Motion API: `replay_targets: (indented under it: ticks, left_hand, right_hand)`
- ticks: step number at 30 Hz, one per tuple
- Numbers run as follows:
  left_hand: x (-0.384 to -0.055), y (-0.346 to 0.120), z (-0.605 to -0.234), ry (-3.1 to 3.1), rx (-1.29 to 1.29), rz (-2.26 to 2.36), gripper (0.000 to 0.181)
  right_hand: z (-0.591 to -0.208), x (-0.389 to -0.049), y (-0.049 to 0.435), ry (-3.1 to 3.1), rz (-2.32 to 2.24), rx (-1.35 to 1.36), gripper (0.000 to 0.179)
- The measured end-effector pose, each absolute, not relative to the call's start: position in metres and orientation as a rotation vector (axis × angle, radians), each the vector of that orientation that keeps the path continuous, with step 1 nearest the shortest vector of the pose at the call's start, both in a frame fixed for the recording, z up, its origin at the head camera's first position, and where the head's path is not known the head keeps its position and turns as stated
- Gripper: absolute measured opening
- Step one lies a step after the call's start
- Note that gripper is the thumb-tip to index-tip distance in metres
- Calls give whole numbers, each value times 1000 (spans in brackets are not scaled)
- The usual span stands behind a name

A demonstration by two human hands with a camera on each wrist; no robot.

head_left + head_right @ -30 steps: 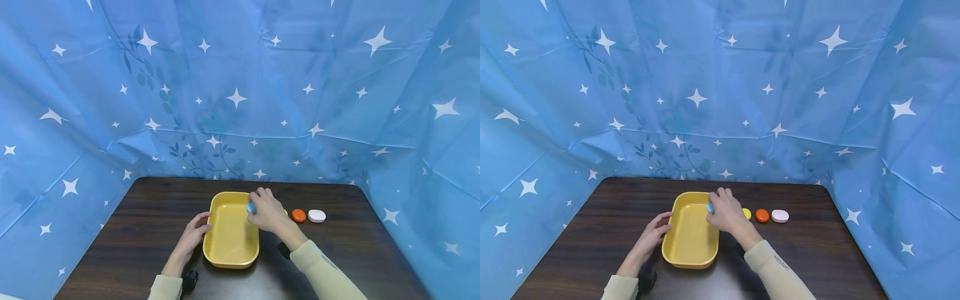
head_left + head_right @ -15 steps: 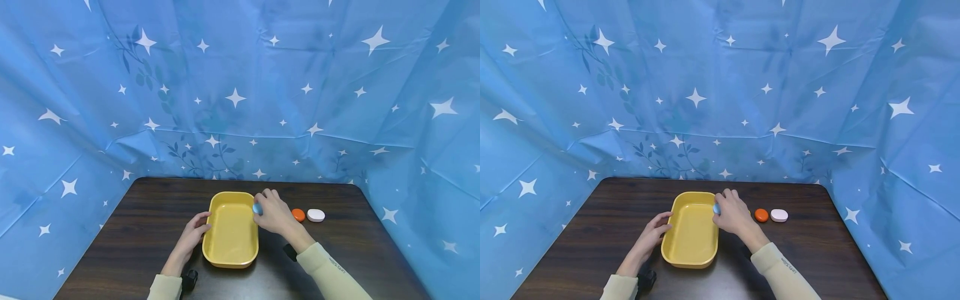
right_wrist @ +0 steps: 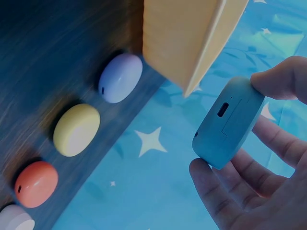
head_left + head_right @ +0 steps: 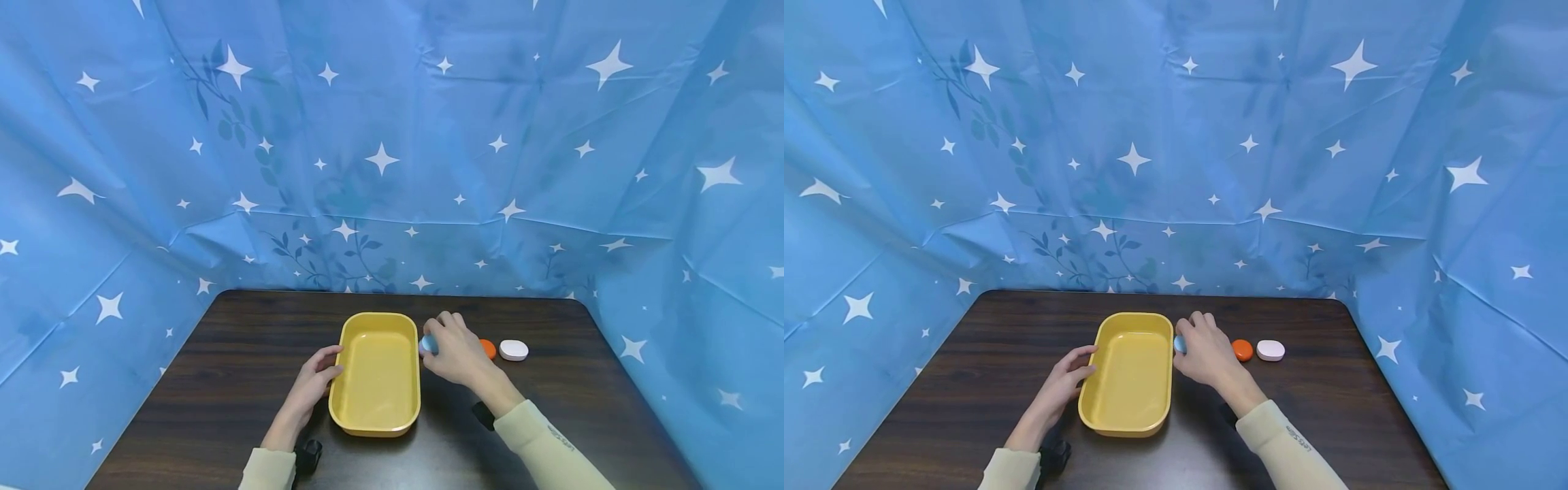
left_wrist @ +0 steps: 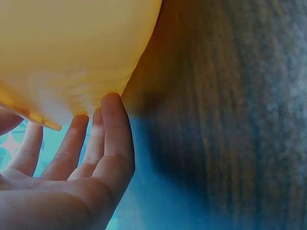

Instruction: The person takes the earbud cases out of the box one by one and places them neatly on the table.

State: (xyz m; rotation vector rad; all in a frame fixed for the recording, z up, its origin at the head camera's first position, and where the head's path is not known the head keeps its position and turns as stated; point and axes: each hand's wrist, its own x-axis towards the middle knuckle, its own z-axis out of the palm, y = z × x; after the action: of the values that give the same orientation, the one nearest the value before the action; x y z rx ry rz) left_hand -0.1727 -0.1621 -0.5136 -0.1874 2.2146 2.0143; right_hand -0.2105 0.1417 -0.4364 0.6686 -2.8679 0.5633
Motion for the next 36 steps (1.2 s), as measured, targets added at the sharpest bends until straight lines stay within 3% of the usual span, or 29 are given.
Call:
replay_targets:
  ticks: [36]
  left_hand:
    - [-171, -161, -511, 2236, -206, 1994, 41]
  right_hand:
    - [-441, -220, 185, -2913, 491, 513, 35]
